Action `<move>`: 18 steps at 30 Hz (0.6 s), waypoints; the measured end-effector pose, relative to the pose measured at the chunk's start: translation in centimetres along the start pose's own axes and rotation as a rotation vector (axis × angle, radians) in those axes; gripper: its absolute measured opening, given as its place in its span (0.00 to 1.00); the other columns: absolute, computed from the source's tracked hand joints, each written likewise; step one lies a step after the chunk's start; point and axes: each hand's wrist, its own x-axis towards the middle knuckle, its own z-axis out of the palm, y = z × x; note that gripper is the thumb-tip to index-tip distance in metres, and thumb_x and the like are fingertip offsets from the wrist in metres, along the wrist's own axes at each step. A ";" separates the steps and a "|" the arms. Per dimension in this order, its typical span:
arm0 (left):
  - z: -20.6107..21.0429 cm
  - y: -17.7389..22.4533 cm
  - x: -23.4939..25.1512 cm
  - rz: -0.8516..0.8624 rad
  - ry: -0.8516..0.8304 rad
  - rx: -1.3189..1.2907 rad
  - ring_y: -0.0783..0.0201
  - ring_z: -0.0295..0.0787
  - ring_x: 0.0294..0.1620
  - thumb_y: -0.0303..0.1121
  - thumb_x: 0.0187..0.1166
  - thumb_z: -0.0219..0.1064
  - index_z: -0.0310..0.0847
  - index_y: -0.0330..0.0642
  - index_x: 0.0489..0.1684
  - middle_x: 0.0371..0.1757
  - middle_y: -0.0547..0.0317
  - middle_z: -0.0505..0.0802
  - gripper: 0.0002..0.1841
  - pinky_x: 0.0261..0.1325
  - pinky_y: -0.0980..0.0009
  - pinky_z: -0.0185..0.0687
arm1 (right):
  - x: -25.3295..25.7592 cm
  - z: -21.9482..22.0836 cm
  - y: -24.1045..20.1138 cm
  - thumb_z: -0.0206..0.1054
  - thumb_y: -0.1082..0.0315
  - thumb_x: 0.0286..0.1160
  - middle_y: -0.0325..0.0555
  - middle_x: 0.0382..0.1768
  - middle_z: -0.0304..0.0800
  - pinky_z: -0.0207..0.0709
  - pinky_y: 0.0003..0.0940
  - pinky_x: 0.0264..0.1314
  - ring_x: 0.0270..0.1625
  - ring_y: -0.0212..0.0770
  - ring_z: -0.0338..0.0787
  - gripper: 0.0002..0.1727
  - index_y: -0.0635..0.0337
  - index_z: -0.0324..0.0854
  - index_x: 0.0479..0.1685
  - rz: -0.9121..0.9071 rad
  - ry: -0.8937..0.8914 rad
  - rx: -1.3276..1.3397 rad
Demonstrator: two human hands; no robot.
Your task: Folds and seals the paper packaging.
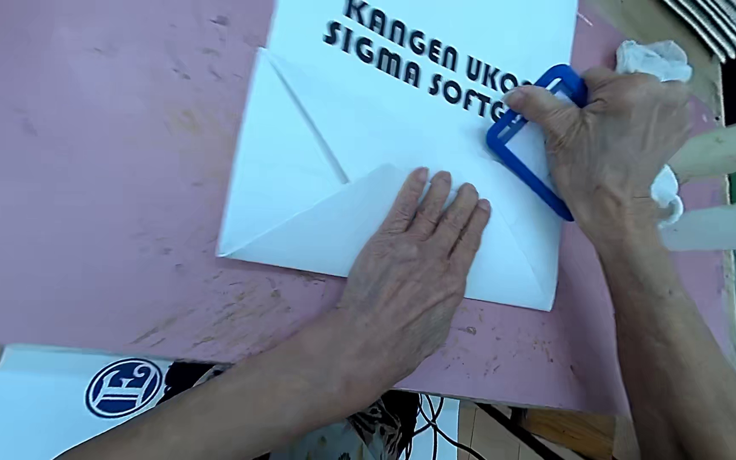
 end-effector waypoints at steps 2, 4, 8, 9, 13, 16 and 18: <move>-0.1 0.1 0.1 -0.018 -0.004 -0.019 0.40 0.67 0.87 0.28 0.82 0.52 0.68 0.29 0.83 0.83 0.38 0.77 0.28 0.91 0.46 0.46 | 1.7 0.1 -0.3 0.61 0.30 0.73 0.62 0.31 0.89 0.69 0.60 0.42 0.38 0.59 0.87 0.41 0.68 0.87 0.39 -0.161 0.141 0.074; -0.2 0.3 0.2 -0.033 -0.033 -0.035 0.43 0.67 0.88 0.26 0.80 0.56 0.68 0.31 0.84 0.84 0.39 0.76 0.29 0.92 0.49 0.46 | 3.1 0.8 -1.5 0.60 0.34 0.78 0.49 0.21 0.82 0.67 0.43 0.35 0.26 0.41 0.80 0.37 0.67 0.83 0.29 -0.413 0.263 0.255; -0.3 0.4 0.5 -0.060 -0.062 -0.135 0.47 0.64 0.90 0.20 0.78 0.59 0.70 0.34 0.83 0.85 0.42 0.76 0.29 0.93 0.53 0.43 | 4.2 2.5 -6.8 0.57 0.37 0.82 0.49 0.09 0.70 0.55 0.35 0.20 0.13 0.38 0.68 0.39 0.65 0.70 0.12 -0.970 0.183 0.513; -0.2 0.5 0.5 -0.064 -0.053 -0.153 0.47 0.64 0.89 0.18 0.77 0.59 0.71 0.34 0.83 0.84 0.42 0.77 0.29 0.93 0.53 0.44 | 4.6 3.1 -8.0 0.53 0.36 0.84 0.46 0.08 0.67 0.52 0.33 0.18 0.12 0.36 0.66 0.40 0.62 0.68 0.11 -1.068 0.165 0.533; -0.4 0.8 0.5 -0.065 -0.061 -0.160 0.47 0.66 0.89 0.17 0.76 0.60 0.69 0.33 0.83 0.84 0.42 0.77 0.30 0.93 0.54 0.45 | 6.1 4.9 -11.9 0.49 0.38 0.87 0.43 0.07 0.64 0.48 0.32 0.18 0.11 0.35 0.63 0.38 0.59 0.66 0.10 -1.259 0.106 0.601; -0.4 1.2 0.5 -0.076 -0.038 -0.124 0.50 0.68 0.88 0.17 0.80 0.55 0.71 0.33 0.82 0.83 0.44 0.79 0.27 0.92 0.57 0.46 | 5.1 3.0 -15.4 0.57 0.46 0.84 0.45 0.08 0.68 0.53 0.33 0.20 0.12 0.37 0.68 0.34 0.62 0.70 0.10 -1.192 -0.052 0.491; -0.3 1.5 0.5 -0.090 0.007 -0.110 0.51 0.72 0.86 0.17 0.81 0.54 0.76 0.33 0.78 0.80 0.45 0.82 0.25 0.91 0.58 0.49 | 2.4 -1.4 -19.0 0.66 0.59 0.81 0.48 0.14 0.72 0.62 0.30 0.28 0.18 0.36 0.74 0.25 0.70 0.76 0.17 -0.943 -0.318 0.205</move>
